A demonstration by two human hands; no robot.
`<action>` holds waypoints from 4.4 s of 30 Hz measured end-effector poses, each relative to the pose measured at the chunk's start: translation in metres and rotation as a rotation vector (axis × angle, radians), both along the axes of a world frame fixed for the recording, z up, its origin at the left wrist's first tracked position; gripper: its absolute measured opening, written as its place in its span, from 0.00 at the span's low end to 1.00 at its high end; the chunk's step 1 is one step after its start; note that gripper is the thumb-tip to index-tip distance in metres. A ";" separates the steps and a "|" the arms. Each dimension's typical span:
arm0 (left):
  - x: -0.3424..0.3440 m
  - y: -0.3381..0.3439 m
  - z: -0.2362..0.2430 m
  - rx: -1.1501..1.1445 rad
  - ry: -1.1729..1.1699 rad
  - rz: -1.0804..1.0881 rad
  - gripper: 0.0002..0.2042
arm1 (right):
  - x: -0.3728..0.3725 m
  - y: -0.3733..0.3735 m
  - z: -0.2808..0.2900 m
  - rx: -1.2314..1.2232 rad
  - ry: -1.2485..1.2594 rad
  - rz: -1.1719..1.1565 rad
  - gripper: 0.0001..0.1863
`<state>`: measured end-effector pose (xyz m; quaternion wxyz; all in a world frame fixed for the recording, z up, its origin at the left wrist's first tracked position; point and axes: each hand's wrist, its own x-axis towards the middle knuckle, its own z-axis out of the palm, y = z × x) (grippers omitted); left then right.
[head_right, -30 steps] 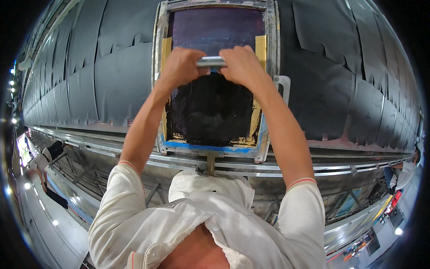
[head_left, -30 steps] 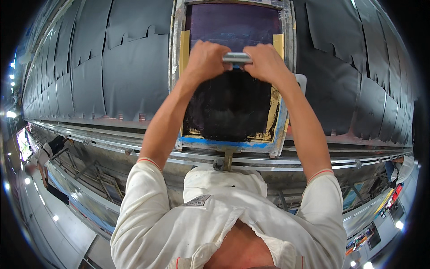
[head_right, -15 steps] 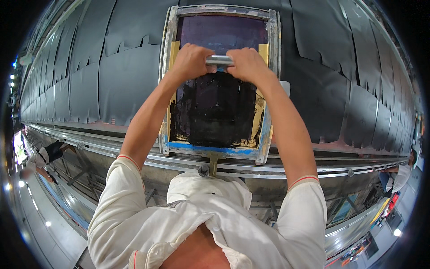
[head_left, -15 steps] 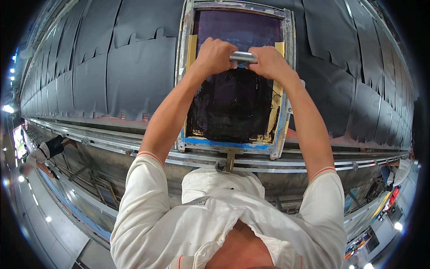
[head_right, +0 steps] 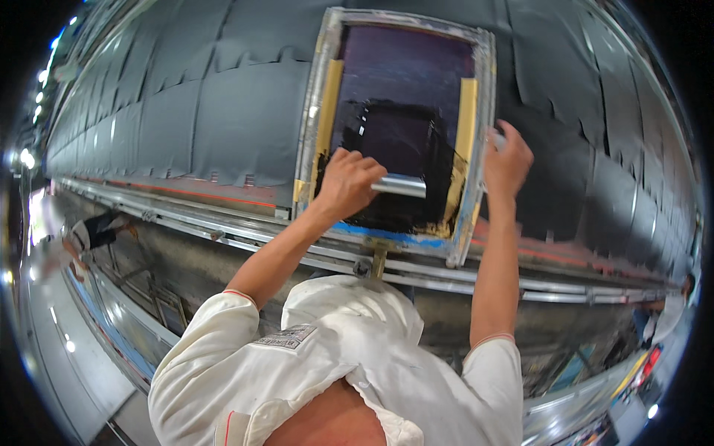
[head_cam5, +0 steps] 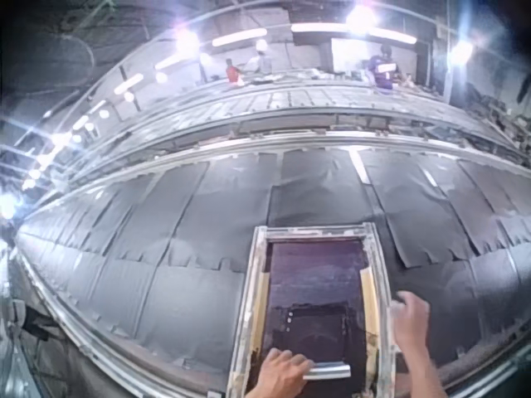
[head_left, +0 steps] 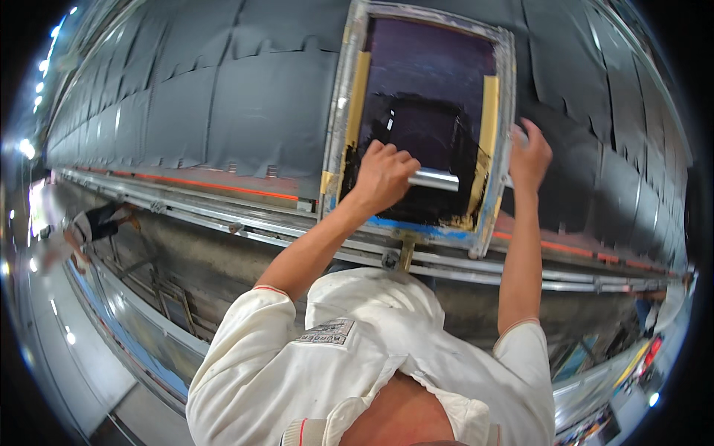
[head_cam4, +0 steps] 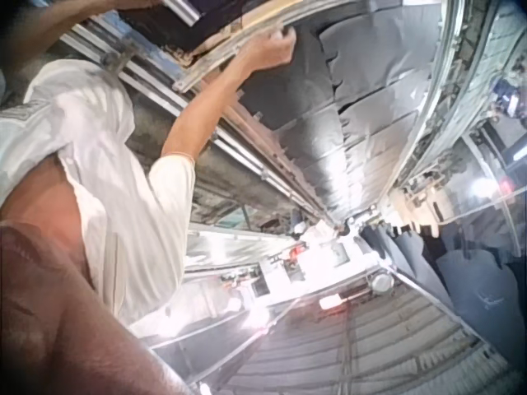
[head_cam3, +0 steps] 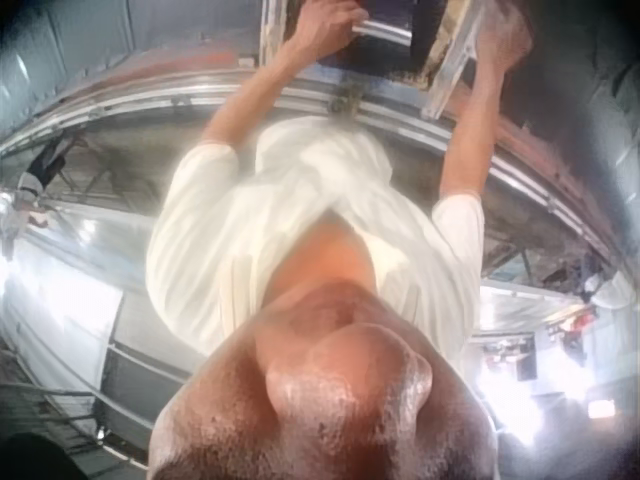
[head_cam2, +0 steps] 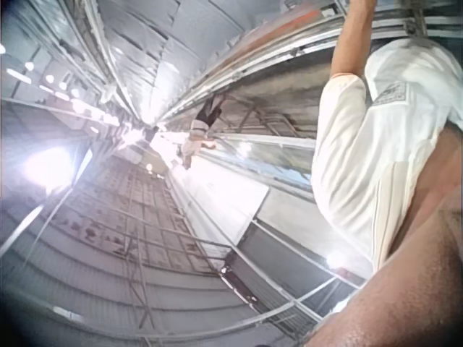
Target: The person uses a squeegee to spread ink across a screen printing frame mounted on a conveyor. They repeatedly pull the squeegee downward to transfer ink through the mesh onto the substrate below.
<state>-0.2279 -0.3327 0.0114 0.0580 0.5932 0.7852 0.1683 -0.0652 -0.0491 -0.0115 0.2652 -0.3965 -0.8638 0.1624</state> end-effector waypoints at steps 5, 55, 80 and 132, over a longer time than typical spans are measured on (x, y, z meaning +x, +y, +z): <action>0.002 0.000 0.000 -0.018 -0.012 -0.003 0.15 | 0.018 0.036 -0.055 -0.463 -0.024 -0.195 0.17; -0.322 -0.212 0.026 -0.156 -0.138 -0.044 0.13 | -0.331 -0.332 0.044 -0.241 -0.366 0.835 0.15; -0.272 -0.272 0.029 -0.056 -0.006 -0.013 0.20 | -0.259 -0.236 -0.019 -0.461 -0.063 -0.180 0.19; -0.612 -0.385 0.040 -0.135 -0.127 0.003 0.14 | -0.620 -0.500 0.054 -0.239 -0.272 0.814 0.12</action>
